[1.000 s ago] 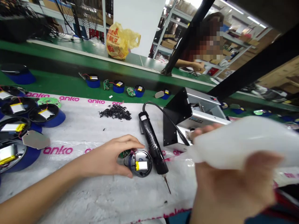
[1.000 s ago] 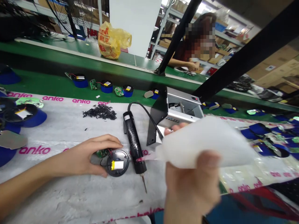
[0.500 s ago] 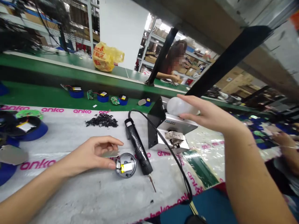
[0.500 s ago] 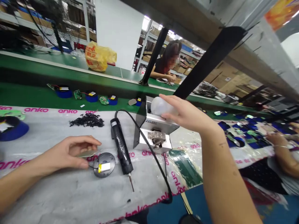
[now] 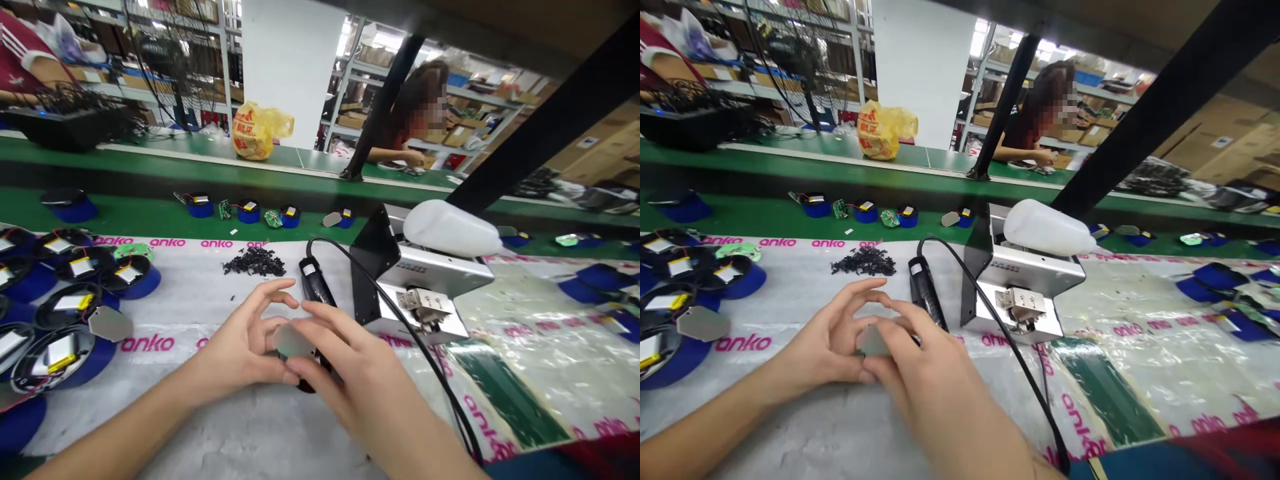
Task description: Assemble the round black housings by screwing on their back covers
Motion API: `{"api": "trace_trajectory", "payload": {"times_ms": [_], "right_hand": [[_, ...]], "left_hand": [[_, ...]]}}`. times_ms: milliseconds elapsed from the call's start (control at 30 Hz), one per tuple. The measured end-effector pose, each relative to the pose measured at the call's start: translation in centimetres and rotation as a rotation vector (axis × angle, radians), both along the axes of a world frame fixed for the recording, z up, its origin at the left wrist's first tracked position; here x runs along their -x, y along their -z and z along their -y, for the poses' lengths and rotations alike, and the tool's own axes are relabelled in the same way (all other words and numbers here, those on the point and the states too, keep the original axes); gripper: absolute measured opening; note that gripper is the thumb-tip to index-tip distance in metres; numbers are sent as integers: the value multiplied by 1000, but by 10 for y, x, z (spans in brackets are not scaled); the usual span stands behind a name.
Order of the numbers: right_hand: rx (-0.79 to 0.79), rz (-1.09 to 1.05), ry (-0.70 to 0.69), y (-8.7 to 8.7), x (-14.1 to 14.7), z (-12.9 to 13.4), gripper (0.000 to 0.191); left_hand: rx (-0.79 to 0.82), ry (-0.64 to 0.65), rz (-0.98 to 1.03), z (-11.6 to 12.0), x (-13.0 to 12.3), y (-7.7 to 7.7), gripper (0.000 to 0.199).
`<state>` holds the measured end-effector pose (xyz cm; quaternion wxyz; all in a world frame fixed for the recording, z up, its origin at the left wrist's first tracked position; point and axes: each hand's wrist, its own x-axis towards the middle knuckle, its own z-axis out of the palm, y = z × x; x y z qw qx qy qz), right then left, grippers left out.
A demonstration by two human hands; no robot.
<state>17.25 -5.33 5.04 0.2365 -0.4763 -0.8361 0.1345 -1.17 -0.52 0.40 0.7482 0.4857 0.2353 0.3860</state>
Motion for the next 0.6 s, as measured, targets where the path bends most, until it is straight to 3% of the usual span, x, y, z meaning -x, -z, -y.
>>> {"api": "trace_trajectory", "payload": {"times_ms": [133, 233, 300, 400, 433, 500, 600], "right_hand": [[-41, -98, -69, 3, -7, -7, 20], [-24, -157, -82, 5, -16, -14, 25], [-28, -197, -78, 9, -22, -16, 26], [-31, -205, 5, 14, -30, -14, 22], [-23, -200, 29, 16, -32, -12, 21], [-2, -209, 32, 19, -33, -7, 20], [-6, -263, 2, 24, -32, -5, 24]], "left_hand": [[-17, 79, 35, -8, 13, -6, 89], [-48, 181, -61, -17, 28, -13, 101], [-168, 18, -284, -25, 37, -14, 84], [-518, -482, -820, -41, 43, -8, 27], [-625, -589, -959, -46, 43, -4, 19], [-762, -636, -1113, -56, 37, 3, 18], [-840, -589, -1173, -66, 23, 14, 21]]}}
